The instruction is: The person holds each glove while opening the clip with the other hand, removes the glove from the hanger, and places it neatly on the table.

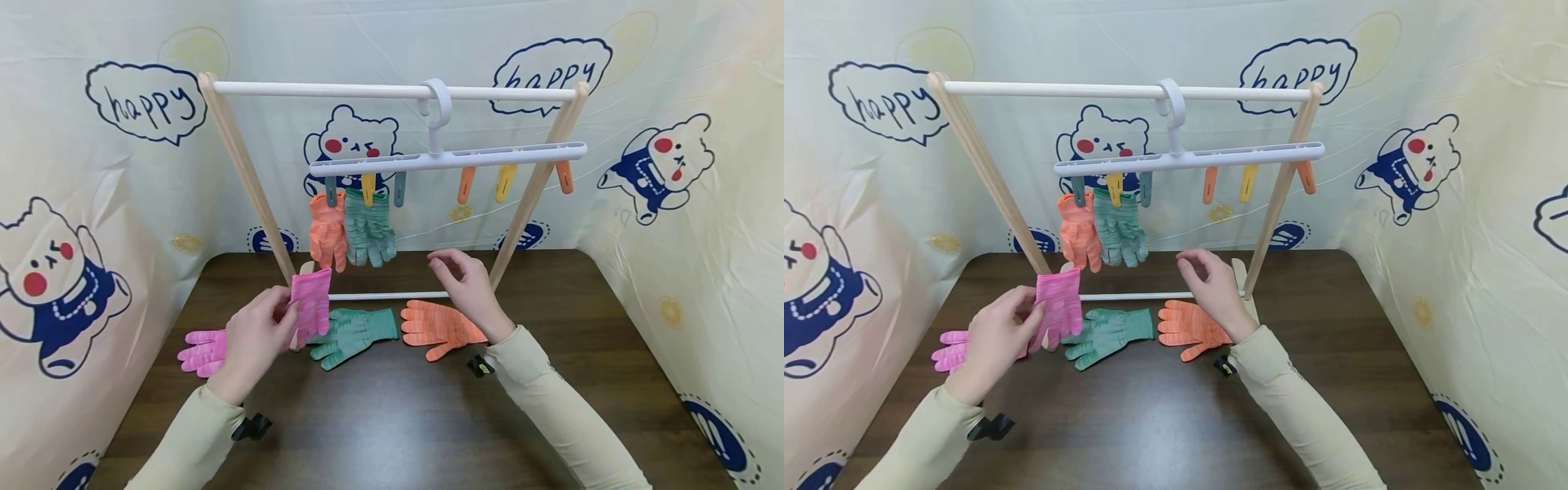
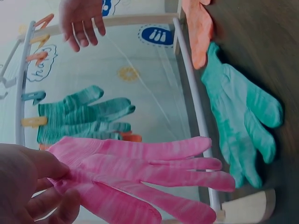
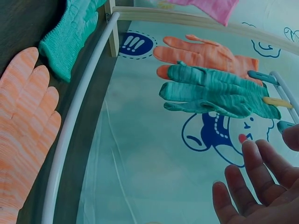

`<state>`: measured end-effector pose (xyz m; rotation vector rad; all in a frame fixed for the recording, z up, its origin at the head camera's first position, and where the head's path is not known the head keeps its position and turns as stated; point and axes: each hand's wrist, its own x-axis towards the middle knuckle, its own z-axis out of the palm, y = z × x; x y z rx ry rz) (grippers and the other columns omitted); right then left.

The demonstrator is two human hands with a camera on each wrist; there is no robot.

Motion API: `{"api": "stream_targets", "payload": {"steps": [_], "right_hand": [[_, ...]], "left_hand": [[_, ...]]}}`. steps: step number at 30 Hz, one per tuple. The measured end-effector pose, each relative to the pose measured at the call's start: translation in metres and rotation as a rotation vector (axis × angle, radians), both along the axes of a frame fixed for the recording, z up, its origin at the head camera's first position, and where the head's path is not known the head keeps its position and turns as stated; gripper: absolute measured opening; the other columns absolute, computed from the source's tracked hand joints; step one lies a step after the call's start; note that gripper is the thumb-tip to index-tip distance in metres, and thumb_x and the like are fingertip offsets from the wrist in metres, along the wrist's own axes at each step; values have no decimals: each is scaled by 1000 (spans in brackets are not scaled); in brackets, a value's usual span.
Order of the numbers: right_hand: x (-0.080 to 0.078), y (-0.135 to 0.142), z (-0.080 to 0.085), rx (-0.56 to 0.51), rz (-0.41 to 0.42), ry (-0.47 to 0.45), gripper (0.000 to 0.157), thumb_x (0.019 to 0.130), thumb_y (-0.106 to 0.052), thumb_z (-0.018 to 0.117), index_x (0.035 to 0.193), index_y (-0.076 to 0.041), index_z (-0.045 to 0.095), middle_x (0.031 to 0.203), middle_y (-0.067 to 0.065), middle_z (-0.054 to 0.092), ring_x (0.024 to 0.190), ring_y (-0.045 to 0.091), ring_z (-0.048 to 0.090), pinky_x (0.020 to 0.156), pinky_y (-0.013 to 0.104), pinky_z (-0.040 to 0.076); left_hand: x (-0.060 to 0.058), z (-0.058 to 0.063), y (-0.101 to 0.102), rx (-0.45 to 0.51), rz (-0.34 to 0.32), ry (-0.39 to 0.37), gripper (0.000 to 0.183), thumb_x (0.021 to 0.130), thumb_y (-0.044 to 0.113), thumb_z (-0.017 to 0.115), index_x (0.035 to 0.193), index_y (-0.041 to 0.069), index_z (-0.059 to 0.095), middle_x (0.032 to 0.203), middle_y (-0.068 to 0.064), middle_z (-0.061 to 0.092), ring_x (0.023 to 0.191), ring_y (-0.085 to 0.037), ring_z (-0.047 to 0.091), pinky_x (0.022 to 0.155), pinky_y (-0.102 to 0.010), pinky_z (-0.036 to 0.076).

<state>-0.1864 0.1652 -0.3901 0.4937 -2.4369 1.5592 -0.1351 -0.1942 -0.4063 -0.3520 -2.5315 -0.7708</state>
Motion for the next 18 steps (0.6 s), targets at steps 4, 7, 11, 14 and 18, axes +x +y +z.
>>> {"api": "stream_targets", "payload": {"steps": [4, 7, 11, 14, 18], "right_hand": [[-1, 0, -2, -11, 1, 1, 25, 107, -17, 59, 124, -3, 71, 120, 17, 73, 104, 32, 67, 89, 48, 54], [-2, 1, -3, -15, -1, -1, 25, 107, -15, 59, 124, -1, 70, 120, 19, 73, 104, 36, 67, 90, 52, 53], [-3, 1, -6, 2, -10, -11, 25, 106, -9, 57, 124, 5, 68, 119, 24, 71, 104, 40, 66, 89, 54, 53], [-4, 1, -6, 14, -12, -11, 25, 106, -6, 56, 123, 7, 68, 118, 26, 71, 102, 40, 66, 87, 50, 54], [-3, 3, -7, 9, -14, 0, 25, 106, -10, 57, 123, 3, 70, 116, 22, 72, 100, 36, 67, 83, 39, 52]], "left_hand": [[6, -2, -11, -24, 38, -17, 20, 91, 9, 77, 108, 5, 70, 88, -11, 71, 66, -21, 63, 56, -31, 50], [11, -3, -21, -40, 64, -18, 22, 89, 7, 79, 108, 5, 70, 89, -13, 72, 68, -23, 65, 57, -31, 51], [17, -1, -33, -64, 96, -10, 23, 86, 4, 81, 106, 3, 70, 88, -14, 71, 68, -25, 64, 56, -34, 51], [21, 0, -42, -91, 123, 0, 23, 85, 4, 81, 104, 3, 70, 87, -15, 71, 67, -26, 63, 53, -34, 47], [25, 0, -54, -121, 155, 3, 23, 84, 5, 81, 104, 3, 69, 87, -17, 71, 69, -30, 65, 50, -34, 45]]}}
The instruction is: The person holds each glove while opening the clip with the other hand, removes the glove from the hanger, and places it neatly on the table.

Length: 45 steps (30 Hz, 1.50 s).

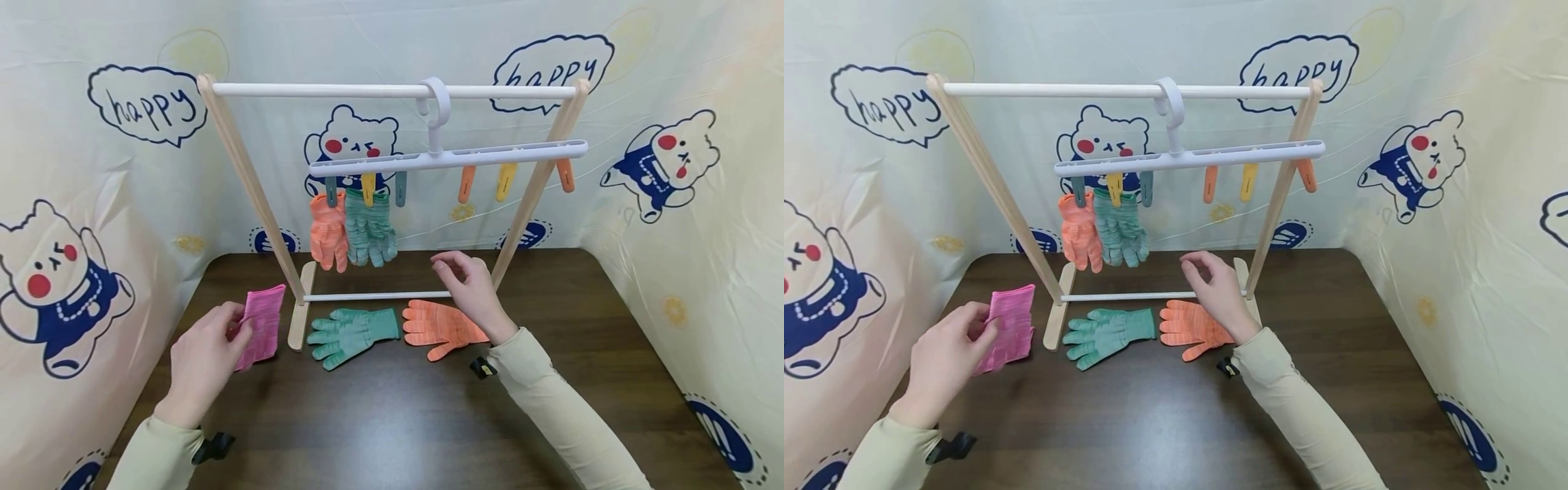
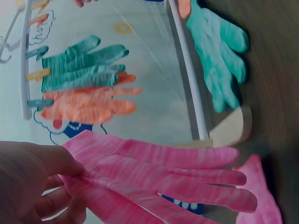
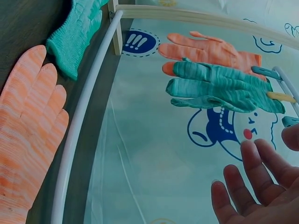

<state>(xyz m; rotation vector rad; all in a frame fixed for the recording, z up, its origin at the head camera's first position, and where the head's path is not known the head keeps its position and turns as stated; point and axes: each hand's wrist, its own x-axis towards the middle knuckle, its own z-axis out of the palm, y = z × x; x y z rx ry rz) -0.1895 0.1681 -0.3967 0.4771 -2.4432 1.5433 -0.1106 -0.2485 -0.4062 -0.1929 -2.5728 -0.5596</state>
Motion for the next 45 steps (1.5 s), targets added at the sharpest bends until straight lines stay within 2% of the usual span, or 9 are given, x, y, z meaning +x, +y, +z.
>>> {"api": "stream_targets", "payload": {"steps": [5, 12, 17, 22, 28, 33, 38, 42, 45], "right_hand": [[0, 2, -2, -11, 5, 19, 25, 107, -15, 59, 123, -2, 71, 115, 17, 73, 98, 33, 67, 80, 33, 51], [1, 4, -4, -9, 5, 13, 24, 107, -18, 59, 121, -4, 72, 112, 14, 73, 97, 29, 65, 81, 36, 51], [1, 5, -7, -12, -1, 12, 24, 107, -19, 58, 120, -4, 72, 111, 14, 73, 96, 28, 64, 82, 39, 50], [0, 5, -9, -19, 1, 0, 24, 107, -18, 58, 121, -4, 72, 112, 13, 73, 99, 33, 64, 82, 40, 51], [1, 5, -9, -15, 3, -17, 24, 108, -18, 57, 122, -4, 71, 113, 14, 73, 99, 28, 65, 83, 39, 51], [1, 5, -9, -22, 15, -41, 25, 108, -20, 57, 122, -4, 71, 115, 16, 73, 100, 28, 65, 84, 45, 51], [1, 6, -10, -8, 8, -67, 26, 108, -22, 58, 122, -5, 71, 117, 13, 73, 102, 26, 65, 84, 39, 53], [1, 6, -11, -8, 15, -75, 26, 108, -22, 58, 123, -5, 71, 118, 12, 72, 104, 26, 66, 85, 37, 53], [1, 7, -10, -11, 24, -72, 27, 108, -21, 57, 124, -3, 70, 119, 13, 72, 107, 28, 66, 87, 37, 53]], "left_hand": [[4, -1, -15, -36, 41, -28, 21, 84, 5, 79, 102, 3, 68, 86, -19, 71, 69, -32, 64, 45, -35, 43], [10, 0, -31, -103, 83, -44, 21, 84, 8, 79, 99, 2, 65, 77, -16, 65, 60, -27, 54, 42, -35, 37], [15, 2, -40, -157, 133, 46, 19, 85, 6, 77, 93, 1, 61, 73, -18, 59, 60, -36, 53, 39, -48, 37], [18, 2, -48, -210, 171, 123, 27, 81, 1, 82, 95, -3, 59, 74, -25, 58, 60, -42, 52, 37, -56, 39], [18, -7, -56, -231, 181, 66, 32, 80, 3, 85, 95, -4, 58, 73, -26, 55, 59, -41, 49, 36, -54, 38], [21, -16, -60, -233, 179, -6, 29, 81, 2, 82, 95, -4, 57, 73, -25, 53, 59, -41, 49, 34, -53, 35], [23, -20, -61, -239, 179, -49, 27, 77, -4, 76, 94, -4, 56, 75, -26, 52, 59, -46, 51, 35, -57, 34], [25, -24, -61, -268, 151, -62, 25, 76, -6, 74, 93, -6, 56, 74, -25, 53, 59, -50, 54, 35, -59, 34], [26, -29, -59, -322, 104, -98, 27, 72, -6, 77, 91, -8, 58, 69, -22, 53, 55, -47, 56, 35, -57, 37]]}}
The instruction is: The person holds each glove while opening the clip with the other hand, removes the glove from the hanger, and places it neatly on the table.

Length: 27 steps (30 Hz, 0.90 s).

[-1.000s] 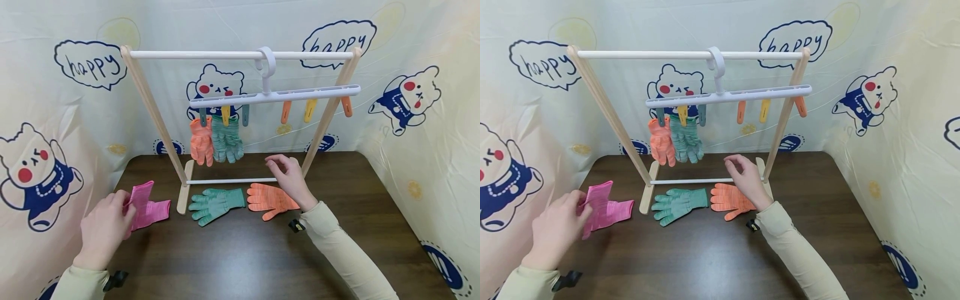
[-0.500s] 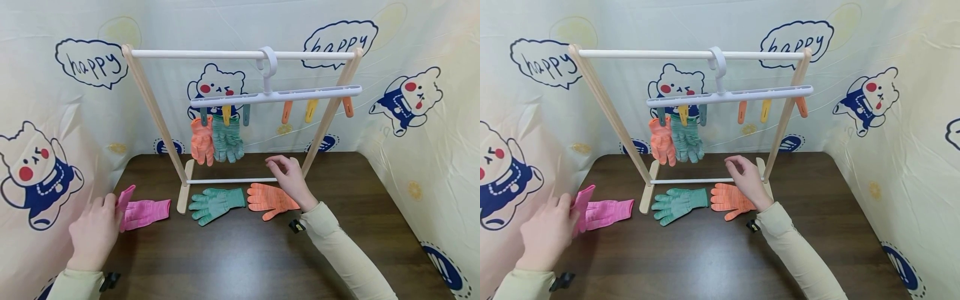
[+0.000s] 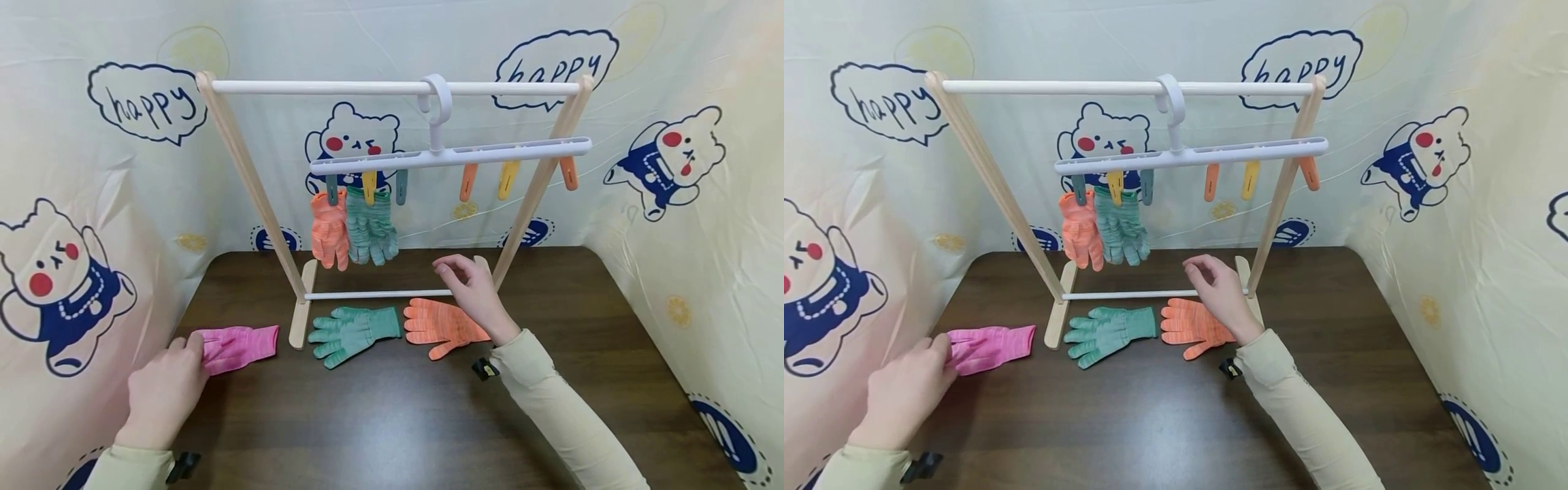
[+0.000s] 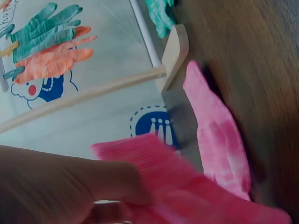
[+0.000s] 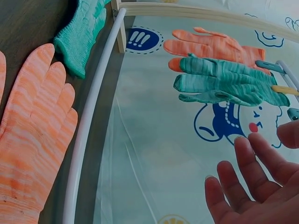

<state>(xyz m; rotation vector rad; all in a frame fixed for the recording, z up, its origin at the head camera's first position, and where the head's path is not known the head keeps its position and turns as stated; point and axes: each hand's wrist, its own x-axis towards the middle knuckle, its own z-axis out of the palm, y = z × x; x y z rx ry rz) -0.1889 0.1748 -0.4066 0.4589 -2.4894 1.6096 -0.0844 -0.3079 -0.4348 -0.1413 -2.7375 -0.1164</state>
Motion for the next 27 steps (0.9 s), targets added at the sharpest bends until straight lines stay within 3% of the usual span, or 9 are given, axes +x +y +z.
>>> {"api": "stream_targets", "payload": {"steps": [6, 11, 14, 18, 22, 27], "right_hand": [[1, 0, 1, -4, 1, -17, 28, 108, -22, 58, 124, -3, 70, 120, 13, 71, 108, 29, 66, 86, 35, 53], [0, 1, -1, -2, 4, -39, 29, 108, -23, 58, 124, -3, 70, 120, 12, 71, 106, 27, 66, 87, 40, 53], [-1, 2, -3, 3, 7, -46, 29, 108, -24, 58, 125, -4, 70, 121, 12, 71, 106, 28, 66, 88, 42, 53], [-2, 2, -4, 8, 10, -52, 30, 108, -25, 58, 126, -4, 69, 122, 13, 71, 107, 31, 65, 88, 43, 53], [-2, 2, -5, 16, 10, -58, 30, 108, -26, 57, 126, -5, 69, 123, 12, 71, 105, 29, 65, 87, 42, 53], [-1, 2, -5, 20, 7, -63, 29, 108, -26, 58, 126, -7, 70, 124, 11, 71, 105, 27, 65, 87, 42, 53]], "left_hand": [[3, -6, 2, -33, -47, -177, 22, 72, -5, 75, 78, 0, 54, 61, -14, 52, 50, -40, 57, 37, -54, 40], [0, -9, 4, -46, -45, -494, 19, 78, 2, 76, 82, 5, 58, 66, -9, 60, 56, -36, 61, 48, -56, 48], [-2, -14, 6, -39, -46, -628, 16, 81, 3, 74, 82, 8, 59, 70, -6, 60, 61, -33, 62, 55, -56, 48], [-2, -20, 10, -29, -60, -699, 17, 84, 3, 72, 80, 13, 59, 69, -3, 56, 63, -27, 58, 60, -52, 46], [-1, -25, 13, -28, -70, -712, 18, 86, 6, 74, 78, 14, 60, 65, -1, 51, 61, -22, 50, 60, -46, 45], [-2, -26, 16, -42, -77, -645, 20, 86, 12, 79, 79, 11, 60, 63, -2, 52, 58, -21, 51, 58, -46, 49]]}}
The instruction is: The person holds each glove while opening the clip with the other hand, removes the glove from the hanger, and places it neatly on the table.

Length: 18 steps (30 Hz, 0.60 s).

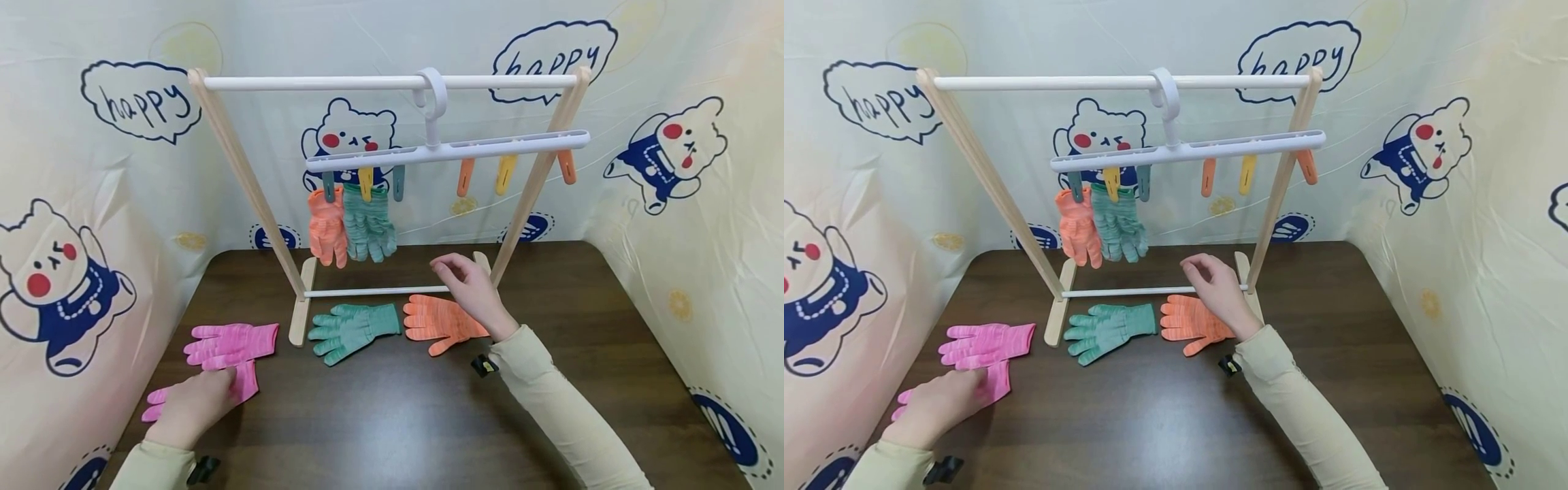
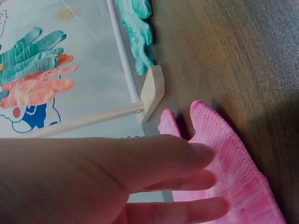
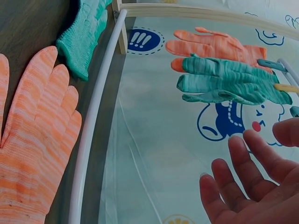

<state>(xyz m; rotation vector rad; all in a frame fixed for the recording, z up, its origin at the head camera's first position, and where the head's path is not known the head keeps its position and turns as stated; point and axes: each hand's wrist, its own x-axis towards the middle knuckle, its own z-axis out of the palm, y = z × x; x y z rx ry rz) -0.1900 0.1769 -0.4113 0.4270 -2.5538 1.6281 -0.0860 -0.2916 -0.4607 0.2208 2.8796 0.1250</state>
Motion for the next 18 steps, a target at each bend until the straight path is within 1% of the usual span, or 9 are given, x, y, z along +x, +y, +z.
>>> {"api": "stream_targets", "payload": {"steps": [3, 7, 11, 18], "right_hand": [[1, -1, 1, 5, -1, -8, 30, 108, -27, 58, 127, -7, 70, 125, 11, 70, 105, 27, 64, 87, 42, 53], [1, -1, 1, 10, 2, -20, 30, 108, -28, 57, 127, -8, 69, 126, 11, 70, 107, 29, 64, 88, 42, 53], [1, -2, 1, 10, 5, -26, 30, 108, -28, 57, 127, -8, 69, 126, 11, 69, 107, 30, 64, 88, 41, 53], [1, -2, 1, 6, 0, -26, 29, 108, -26, 57, 126, -7, 70, 125, 11, 70, 107, 31, 64, 87, 42, 53]], "left_hand": [[2, -3, 1, -5, -30, 52, 22, 86, 12, 79, 78, 12, 59, 61, -1, 50, 56, -20, 50, 56, -43, 48], [4, -6, 3, 12, -63, 79, 26, 85, 10, 79, 75, 14, 55, 59, 2, 45, 55, -17, 44, 53, -36, 41], [5, -7, 6, 36, -65, 75, 29, 84, 7, 79, 74, 15, 54, 62, 3, 43, 57, -15, 41, 53, -33, 39], [3, -5, 9, 37, -58, 48, 27, 85, 8, 79, 75, 14, 55, 63, 1, 44, 59, -17, 42, 54, -35, 40]]}}
